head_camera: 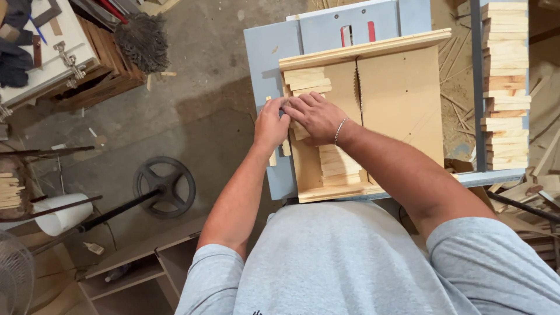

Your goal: Organizing and arranging small wooden blocks into a wooden jig on a table saw

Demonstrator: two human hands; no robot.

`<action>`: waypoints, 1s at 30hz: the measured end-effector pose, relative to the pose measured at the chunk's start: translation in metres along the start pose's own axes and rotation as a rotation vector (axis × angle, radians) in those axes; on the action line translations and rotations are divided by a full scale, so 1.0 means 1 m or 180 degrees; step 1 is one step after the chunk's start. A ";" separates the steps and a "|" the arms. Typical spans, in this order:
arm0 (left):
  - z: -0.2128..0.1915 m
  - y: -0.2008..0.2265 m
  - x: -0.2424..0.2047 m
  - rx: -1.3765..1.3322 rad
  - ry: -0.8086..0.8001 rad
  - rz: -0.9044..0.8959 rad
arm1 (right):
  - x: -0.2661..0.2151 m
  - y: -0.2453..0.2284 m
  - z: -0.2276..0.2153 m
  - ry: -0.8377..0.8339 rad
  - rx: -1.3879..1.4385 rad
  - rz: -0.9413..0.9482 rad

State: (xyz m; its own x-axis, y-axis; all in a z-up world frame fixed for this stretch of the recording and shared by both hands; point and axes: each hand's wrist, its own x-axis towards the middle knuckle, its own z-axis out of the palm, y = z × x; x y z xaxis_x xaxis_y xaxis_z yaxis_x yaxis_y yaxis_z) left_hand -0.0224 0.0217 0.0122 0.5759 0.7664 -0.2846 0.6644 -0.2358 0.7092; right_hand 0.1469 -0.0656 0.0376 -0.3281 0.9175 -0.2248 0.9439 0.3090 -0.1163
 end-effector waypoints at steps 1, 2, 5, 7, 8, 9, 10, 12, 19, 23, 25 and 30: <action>0.001 -0.003 -0.001 -0.0005 0.0007 -0.0011 | 0.001 0.001 0.005 -0.0005 -0.0001 -0.0013; 0.002 -0.007 -0.002 -0.0119 0.0186 -0.0029 | 0.002 0.001 0.009 -0.0027 0.0010 -0.0025; -0.003 -0.014 -0.013 -0.0339 0.0599 -0.0077 | 0.003 -0.003 0.002 -0.0033 -0.0012 -0.0029; -0.005 -0.020 -0.025 -0.0448 0.0818 -0.0133 | 0.002 -0.008 -0.006 -0.0035 -0.0024 -0.0028; -0.005 -0.023 -0.029 -0.0479 0.1034 -0.0157 | 0.002 -0.010 -0.010 -0.0094 0.0044 0.0036; -0.006 -0.027 -0.034 -0.0509 0.1251 -0.0181 | 0.003 -0.012 -0.013 -0.0152 0.0112 0.0100; -0.008 -0.029 -0.037 -0.0512 0.1241 -0.0176 | 0.005 -0.012 -0.009 -0.0156 0.0113 0.0110; -0.010 -0.033 -0.045 -0.0625 0.1476 -0.0251 | 0.008 -0.011 -0.001 -0.0104 0.0275 0.0103; -0.003 -0.032 -0.071 -0.0968 0.1907 -0.0333 | -0.003 -0.002 -0.035 0.0193 0.0673 0.0077; 0.016 -0.008 -0.082 -0.0819 0.1523 0.0053 | -0.073 0.042 -0.057 0.0649 0.0934 0.0265; 0.032 0.001 -0.083 -0.0616 0.1215 0.0200 | -0.123 0.058 -0.049 0.0552 0.0836 0.0493; 0.063 0.024 -0.073 0.0533 -0.0303 0.0374 | -0.237 0.077 0.020 -0.0496 0.0269 0.1069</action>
State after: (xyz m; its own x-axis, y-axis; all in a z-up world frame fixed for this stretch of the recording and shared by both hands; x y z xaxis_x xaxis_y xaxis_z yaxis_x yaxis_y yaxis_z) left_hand -0.0183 -0.0774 0.0096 0.6911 0.6698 -0.2715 0.6553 -0.4222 0.6263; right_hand 0.2965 -0.2647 0.0627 -0.0088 0.9132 -0.4075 0.9956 -0.0302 -0.0892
